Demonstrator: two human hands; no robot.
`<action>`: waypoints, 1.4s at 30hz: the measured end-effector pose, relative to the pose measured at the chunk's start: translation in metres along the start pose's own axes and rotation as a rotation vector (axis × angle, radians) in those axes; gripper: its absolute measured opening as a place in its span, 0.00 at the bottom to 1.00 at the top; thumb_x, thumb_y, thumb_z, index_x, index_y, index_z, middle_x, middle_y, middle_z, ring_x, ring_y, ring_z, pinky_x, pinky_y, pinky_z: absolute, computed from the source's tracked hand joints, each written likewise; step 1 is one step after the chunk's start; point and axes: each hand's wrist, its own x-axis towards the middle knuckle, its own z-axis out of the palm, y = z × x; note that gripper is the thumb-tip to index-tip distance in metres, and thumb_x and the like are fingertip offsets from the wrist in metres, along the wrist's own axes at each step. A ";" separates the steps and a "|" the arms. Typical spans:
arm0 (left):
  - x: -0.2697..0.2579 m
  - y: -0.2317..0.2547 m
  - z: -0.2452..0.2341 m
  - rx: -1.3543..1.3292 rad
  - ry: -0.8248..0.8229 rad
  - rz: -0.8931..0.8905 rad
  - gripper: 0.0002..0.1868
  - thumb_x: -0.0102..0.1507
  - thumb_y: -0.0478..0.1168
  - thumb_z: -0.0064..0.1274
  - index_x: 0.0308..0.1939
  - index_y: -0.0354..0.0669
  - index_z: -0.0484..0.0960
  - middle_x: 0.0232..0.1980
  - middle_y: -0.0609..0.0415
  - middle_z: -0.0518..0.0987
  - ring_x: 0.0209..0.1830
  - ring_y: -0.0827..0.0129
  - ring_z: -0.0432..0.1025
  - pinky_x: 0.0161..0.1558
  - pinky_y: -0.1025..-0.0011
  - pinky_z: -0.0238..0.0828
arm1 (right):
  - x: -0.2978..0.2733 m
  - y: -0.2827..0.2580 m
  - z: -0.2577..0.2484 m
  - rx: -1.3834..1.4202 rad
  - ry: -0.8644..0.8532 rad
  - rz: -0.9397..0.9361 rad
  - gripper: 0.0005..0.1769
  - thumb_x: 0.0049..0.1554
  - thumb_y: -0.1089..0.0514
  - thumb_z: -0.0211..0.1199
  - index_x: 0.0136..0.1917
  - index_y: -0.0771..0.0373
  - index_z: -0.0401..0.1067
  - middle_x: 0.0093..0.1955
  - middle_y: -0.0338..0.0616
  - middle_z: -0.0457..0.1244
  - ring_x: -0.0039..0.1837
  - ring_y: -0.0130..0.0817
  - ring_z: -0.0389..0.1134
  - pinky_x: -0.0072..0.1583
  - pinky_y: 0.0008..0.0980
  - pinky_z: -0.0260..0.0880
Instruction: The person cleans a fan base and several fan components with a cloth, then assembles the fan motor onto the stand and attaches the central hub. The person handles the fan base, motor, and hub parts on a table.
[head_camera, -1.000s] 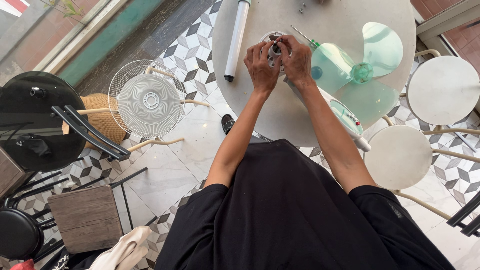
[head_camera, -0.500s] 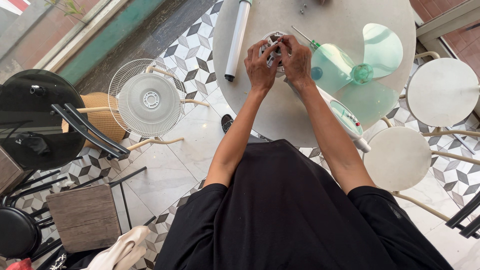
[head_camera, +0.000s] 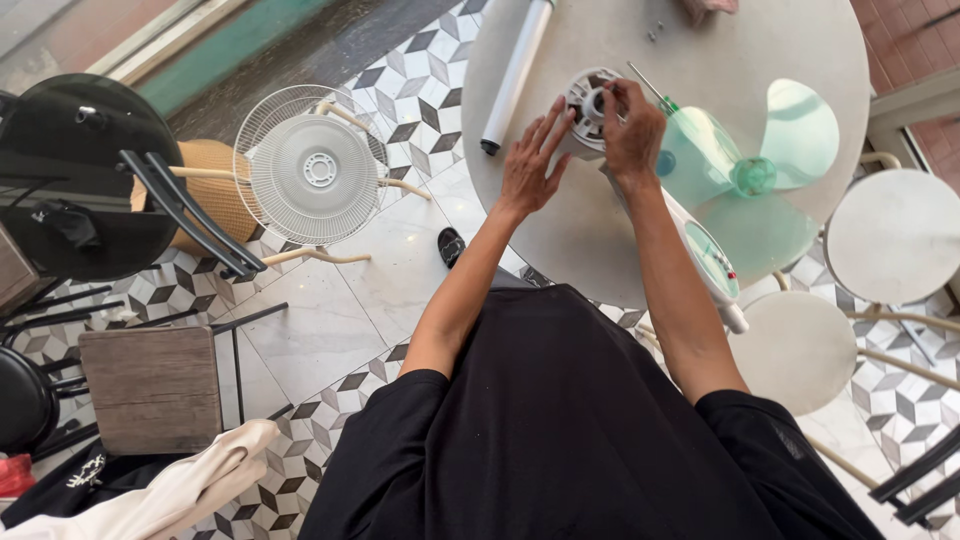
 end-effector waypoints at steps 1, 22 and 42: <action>-0.005 -0.004 -0.005 0.010 -0.010 0.010 0.40 0.65 0.40 0.55 0.80 0.56 0.55 0.83 0.56 0.56 0.71 0.55 0.66 0.57 0.61 0.69 | -0.002 -0.001 0.002 -0.003 0.007 0.006 0.05 0.65 0.63 0.64 0.55 0.66 0.73 0.50 0.51 0.73 0.54 0.41 0.77 0.54 0.35 0.76; -0.190 -0.301 -0.165 0.254 -0.127 -0.964 0.30 0.57 0.37 0.54 0.64 0.43 0.73 0.66 0.45 0.67 0.65 0.50 0.66 0.57 0.49 0.67 | -0.017 -0.017 0.059 -0.176 0.319 0.121 0.05 0.70 0.64 0.58 0.56 0.67 0.73 0.52 0.51 0.72 0.54 0.42 0.76 0.55 0.38 0.75; -0.005 -0.175 -0.034 -0.054 -0.093 -0.248 0.44 0.50 0.46 0.64 0.70 0.45 0.67 0.61 0.41 0.71 0.65 0.50 0.66 0.64 0.51 0.62 | 0.024 0.085 0.051 0.028 0.255 0.325 0.09 0.69 0.59 0.61 0.60 0.64 0.68 0.51 0.48 0.71 0.52 0.39 0.76 0.52 0.34 0.75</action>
